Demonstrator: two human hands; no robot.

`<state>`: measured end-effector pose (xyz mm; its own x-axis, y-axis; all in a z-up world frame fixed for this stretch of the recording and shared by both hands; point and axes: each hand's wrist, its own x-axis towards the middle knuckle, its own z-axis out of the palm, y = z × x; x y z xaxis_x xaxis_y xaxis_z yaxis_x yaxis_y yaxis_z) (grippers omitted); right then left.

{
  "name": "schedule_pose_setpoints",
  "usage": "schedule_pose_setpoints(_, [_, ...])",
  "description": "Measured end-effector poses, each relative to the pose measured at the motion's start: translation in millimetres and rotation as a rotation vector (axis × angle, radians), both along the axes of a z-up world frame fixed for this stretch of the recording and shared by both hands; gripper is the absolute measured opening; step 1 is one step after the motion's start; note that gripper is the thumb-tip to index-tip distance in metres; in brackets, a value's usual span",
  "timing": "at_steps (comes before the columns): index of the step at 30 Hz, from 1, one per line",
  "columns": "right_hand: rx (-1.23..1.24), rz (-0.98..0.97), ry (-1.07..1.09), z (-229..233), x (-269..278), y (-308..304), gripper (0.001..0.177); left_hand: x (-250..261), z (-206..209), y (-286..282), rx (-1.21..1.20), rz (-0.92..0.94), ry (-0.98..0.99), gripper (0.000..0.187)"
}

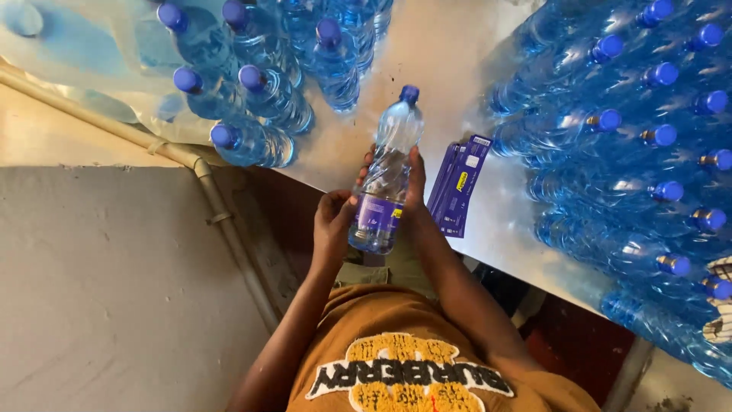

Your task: Manually applying adhesive labels to plastic water bottles at a production station.

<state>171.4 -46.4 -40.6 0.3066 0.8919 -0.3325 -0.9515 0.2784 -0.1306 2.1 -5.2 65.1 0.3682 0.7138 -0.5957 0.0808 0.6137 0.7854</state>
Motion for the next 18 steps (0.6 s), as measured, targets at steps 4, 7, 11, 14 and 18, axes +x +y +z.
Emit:
schedule_pose_setpoints(4, [0.05,-0.009,-0.207,4.8,24.4,-1.7,0.084,11.3,44.3,-19.0,0.914,-0.363,0.314,0.074])
schedule_pose_setpoints(7, [-0.018,-0.014,-0.337,19.8,33.4,-10.2,0.084,33.4,78.9,-13.3,0.865,-0.6,0.363,0.112])
schedule_pose_setpoints(11, [-0.086,0.026,-0.435,56.5,41.8,-45.3,0.086,59.7,76.5,12.5,0.317,-0.885,0.212,0.119])
schedule_pose_setpoints(14, [-0.104,-0.046,-0.502,67.8,38.7,-77.4,0.086,82.7,83.7,0.1,0.18,-1.044,0.061,0.115])
schedule_pose_setpoints(18, [-0.367,-0.251,-0.653,75.4,45.3,-121.4,0.078,108.8,87.8,-10.9,0.374,-1.264,0.087,0.122])
